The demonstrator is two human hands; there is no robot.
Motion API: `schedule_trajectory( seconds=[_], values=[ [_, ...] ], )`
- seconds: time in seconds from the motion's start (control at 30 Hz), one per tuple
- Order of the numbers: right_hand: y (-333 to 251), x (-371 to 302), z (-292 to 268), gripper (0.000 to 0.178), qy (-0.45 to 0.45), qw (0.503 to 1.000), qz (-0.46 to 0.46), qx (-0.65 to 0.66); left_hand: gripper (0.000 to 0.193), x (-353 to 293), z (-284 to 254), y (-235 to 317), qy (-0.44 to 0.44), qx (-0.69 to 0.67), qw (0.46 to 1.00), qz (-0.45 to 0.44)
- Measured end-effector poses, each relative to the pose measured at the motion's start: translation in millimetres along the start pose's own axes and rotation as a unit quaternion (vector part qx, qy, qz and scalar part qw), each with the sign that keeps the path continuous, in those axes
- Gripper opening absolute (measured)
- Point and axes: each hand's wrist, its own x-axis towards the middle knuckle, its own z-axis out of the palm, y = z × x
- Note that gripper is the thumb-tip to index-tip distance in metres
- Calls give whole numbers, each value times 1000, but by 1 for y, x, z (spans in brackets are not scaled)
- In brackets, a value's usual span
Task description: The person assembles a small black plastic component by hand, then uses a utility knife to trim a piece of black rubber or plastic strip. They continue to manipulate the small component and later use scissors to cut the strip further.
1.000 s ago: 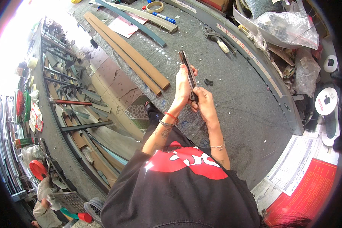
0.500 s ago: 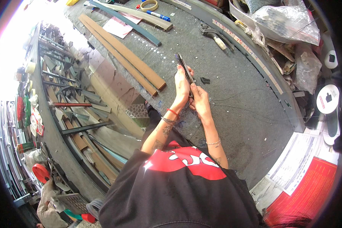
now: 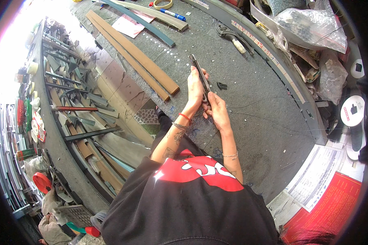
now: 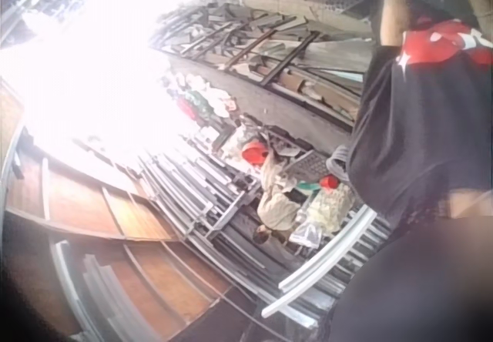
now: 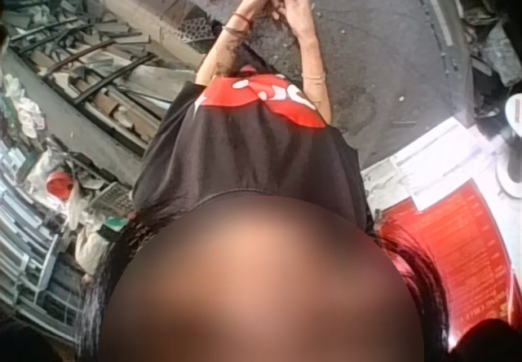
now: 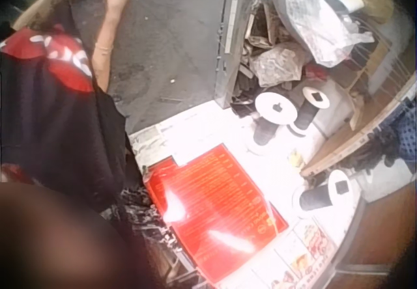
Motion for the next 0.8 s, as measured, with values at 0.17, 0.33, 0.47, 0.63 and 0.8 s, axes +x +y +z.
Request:
schedule_trajectory(
  seconds=[0.17,0.33,0.47,0.63,0.8],
  values=[
    [1,2,0,38,-6,1000,24,5,52,-3,-4,0,5,-44,999,2],
    [3,7,7,43,61,996,14,-57,55,-9,-5,-1,7,-24,999,44],
    [-3,12,11,43,60,987,35,-143,57,-10,-9,0,-8,15,996,82],
    [-6,13,15,39,67,983,47,-165,55,-8,-13,3,-12,-55,998,22],
    [1,10,17,36,95,985,28,-143,53,-7,-13,4,2,-85,996,-17]
  ],
)
